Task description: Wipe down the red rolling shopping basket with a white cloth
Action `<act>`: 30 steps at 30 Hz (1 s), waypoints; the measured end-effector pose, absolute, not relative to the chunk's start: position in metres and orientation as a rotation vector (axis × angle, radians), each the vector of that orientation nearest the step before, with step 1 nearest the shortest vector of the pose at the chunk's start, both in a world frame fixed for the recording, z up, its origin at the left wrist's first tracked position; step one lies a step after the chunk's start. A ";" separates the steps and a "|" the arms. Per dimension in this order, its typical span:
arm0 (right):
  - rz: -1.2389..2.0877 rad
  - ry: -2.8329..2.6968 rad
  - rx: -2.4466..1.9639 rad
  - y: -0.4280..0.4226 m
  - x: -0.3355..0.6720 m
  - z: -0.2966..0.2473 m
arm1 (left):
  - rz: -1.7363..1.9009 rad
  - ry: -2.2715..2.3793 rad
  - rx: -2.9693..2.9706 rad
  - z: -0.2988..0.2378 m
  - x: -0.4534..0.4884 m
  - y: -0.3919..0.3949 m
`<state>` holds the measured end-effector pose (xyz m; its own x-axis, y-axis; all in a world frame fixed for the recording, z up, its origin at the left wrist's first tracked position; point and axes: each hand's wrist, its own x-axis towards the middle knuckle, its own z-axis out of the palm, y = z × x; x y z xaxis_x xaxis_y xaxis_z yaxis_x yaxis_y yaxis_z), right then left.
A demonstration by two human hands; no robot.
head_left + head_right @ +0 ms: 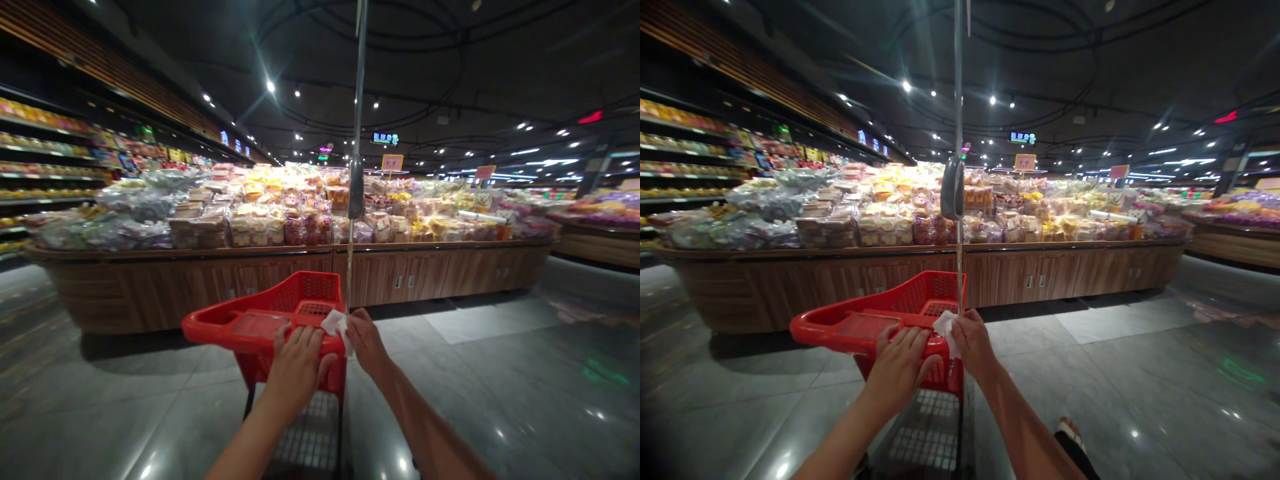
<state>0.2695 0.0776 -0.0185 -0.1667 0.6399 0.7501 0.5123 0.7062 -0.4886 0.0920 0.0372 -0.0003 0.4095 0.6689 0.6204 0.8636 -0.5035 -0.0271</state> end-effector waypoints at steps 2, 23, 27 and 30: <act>0.153 -1.875 -0.890 0.074 0.268 -0.015 | -0.778 -1.333 -2.331 0.000 0.092 0.036; 0.495 -1.260 -0.945 0.056 0.246 -0.060 | -0.796 -1.240 -2.298 -0.005 0.084 0.040; 0.540 -1.153 -0.986 0.051 0.235 -0.058 | -0.791 -1.225 -2.309 -0.006 0.079 0.038; 0.484 -1.210 -0.942 0.029 0.227 -0.060 | -0.802 -1.204 -2.319 -0.006 0.074 0.037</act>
